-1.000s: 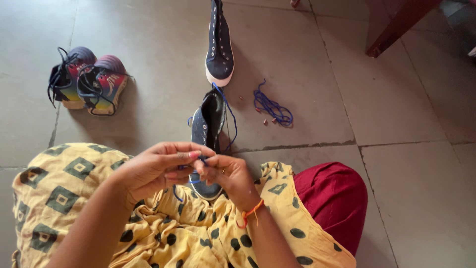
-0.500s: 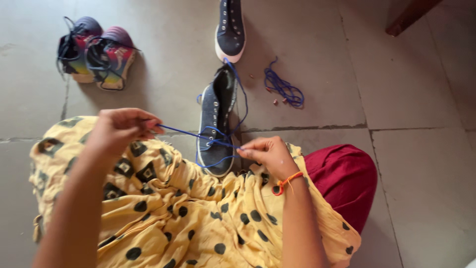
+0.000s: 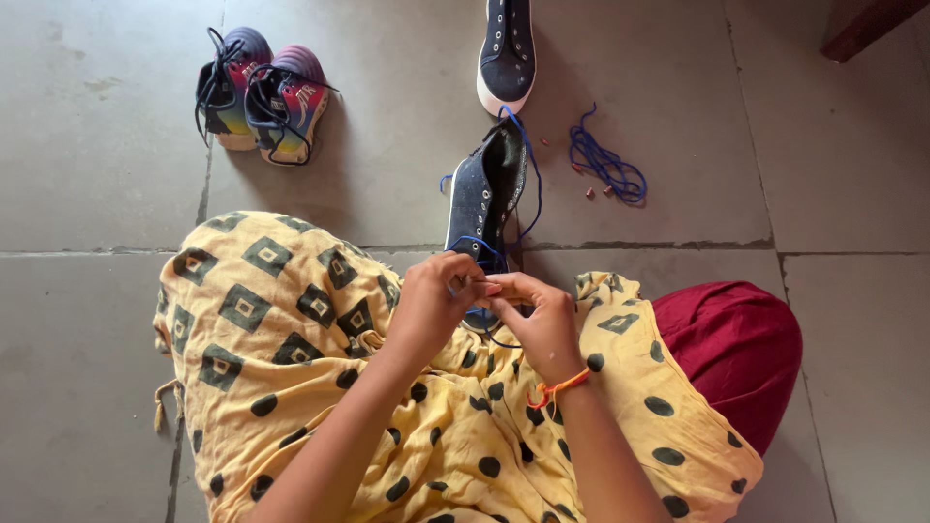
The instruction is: The person sits on the floor and removes the lace from a black high-top sneaker, then threads a blue shoelace through the eyelets of the sneaker, pulling the lace through and working it along the shoe. A pair of colorful sneakers and spare laces lie nearby on the floor.
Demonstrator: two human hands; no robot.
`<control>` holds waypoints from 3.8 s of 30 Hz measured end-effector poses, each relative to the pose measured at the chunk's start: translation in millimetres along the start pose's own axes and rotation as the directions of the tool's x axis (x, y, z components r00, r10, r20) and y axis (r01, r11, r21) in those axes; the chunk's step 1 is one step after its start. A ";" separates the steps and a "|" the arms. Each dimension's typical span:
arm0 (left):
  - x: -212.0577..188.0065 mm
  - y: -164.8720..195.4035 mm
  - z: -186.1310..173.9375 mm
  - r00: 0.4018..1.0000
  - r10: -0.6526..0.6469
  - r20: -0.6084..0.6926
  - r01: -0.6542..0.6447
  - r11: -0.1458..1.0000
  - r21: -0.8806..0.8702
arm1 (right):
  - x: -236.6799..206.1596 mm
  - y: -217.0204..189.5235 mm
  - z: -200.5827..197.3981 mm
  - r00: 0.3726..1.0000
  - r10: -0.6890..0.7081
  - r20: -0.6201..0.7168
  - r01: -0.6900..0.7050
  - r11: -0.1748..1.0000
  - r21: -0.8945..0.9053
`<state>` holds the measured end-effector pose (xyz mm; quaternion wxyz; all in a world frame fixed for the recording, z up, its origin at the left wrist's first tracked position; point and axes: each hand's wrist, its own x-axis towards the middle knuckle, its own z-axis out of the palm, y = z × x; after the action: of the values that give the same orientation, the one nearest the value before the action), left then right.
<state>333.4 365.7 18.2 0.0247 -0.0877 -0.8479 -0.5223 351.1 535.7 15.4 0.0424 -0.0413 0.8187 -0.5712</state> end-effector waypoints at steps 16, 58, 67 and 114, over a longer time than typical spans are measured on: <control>17.7 -35.4 -9.0 0.995 0.032 0.100 -0.069 0.913 0.402 | 20.1 54.0 -54.5 0.862 0.408 -0.300 -0.079 0.693 0.716; 54.1 -90.1 2.3 0.927 -0.221 0.303 0.246 0.968 -0.044 | 13.7 18.3 41.5 0.880 -0.006 -0.474 -0.129 0.959 -0.252; 62.0 -103.5 3.4 0.915 -0.187 0.356 0.184 0.982 0.042 | 29.6 4.8 59.6 0.877 -0.224 -0.426 0.029 0.908 -0.417; 48.2 -125.5 31.5 0.954 -0.194 0.229 0.228 0.964 -0.135 | 22.5 62.1 67.8 0.904 -0.079 -0.419 0.000 0.983 -0.185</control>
<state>265.7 344.6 -100.3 -0.1296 -0.0538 -0.8056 -0.5756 335.5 491.3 -66.8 -0.1524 0.0637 0.8555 -0.4907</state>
